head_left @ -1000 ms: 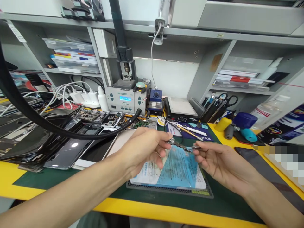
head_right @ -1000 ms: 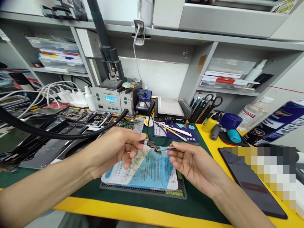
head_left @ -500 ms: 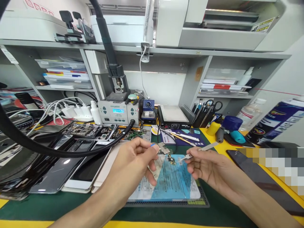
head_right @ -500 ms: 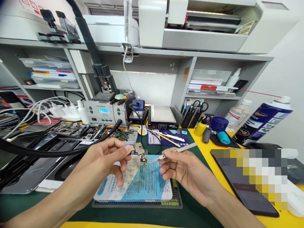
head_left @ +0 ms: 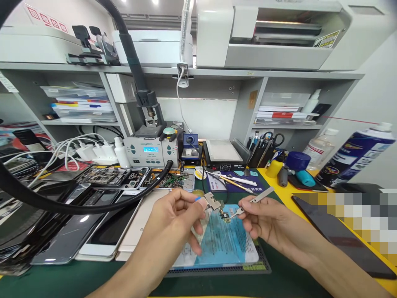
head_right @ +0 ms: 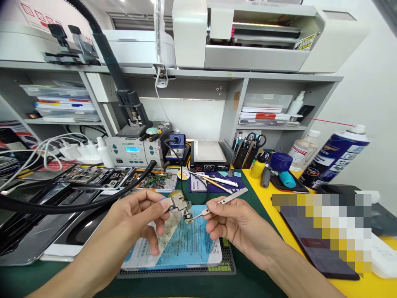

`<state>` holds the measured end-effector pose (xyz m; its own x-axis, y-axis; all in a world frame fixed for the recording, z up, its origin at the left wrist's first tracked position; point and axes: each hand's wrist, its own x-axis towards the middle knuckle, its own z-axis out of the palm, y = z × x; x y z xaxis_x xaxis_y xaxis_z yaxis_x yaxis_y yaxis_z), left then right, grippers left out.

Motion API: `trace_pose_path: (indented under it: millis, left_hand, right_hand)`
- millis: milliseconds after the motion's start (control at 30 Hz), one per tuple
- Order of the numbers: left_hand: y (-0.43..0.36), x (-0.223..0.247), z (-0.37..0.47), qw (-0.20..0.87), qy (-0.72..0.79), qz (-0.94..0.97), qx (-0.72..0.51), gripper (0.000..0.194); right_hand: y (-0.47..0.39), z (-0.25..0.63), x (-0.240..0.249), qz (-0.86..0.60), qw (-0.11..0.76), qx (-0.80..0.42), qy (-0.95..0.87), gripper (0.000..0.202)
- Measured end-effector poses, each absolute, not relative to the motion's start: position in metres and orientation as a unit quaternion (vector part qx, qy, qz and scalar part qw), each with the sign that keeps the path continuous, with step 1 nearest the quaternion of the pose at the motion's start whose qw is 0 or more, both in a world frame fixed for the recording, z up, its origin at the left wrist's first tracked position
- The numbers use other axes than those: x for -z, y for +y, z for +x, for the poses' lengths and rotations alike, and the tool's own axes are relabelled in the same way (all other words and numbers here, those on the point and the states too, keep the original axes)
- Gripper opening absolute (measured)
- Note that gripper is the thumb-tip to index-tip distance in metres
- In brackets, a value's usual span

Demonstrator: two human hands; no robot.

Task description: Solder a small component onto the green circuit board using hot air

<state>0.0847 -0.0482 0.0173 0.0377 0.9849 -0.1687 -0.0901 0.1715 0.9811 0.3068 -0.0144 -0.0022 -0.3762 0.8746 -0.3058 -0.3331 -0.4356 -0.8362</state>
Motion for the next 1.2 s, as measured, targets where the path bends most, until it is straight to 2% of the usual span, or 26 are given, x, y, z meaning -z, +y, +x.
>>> trace_pose_path:
  millis: [533,967,1200]
  left_hand:
    - [-0.042,-0.022,0.088,0.651,0.474,0.355,-0.474,0.021]
    - [-0.035,-0.017,0.082,0.688,0.442,0.342,-0.463,0.032]
    - [-0.034,-0.017,0.082,0.685,0.444,0.353,-0.457,0.032]
  right_hand:
    - [-0.011,0.309,-0.001,-0.402,0.391,-0.763,-0.322,0.013]
    - [-0.011,0.310,0.000,-0.390,0.378,-0.770,-0.334,0.013]
    - [-0.012,0.311,0.001,-0.387,0.377,-0.764,-0.353,0.012]
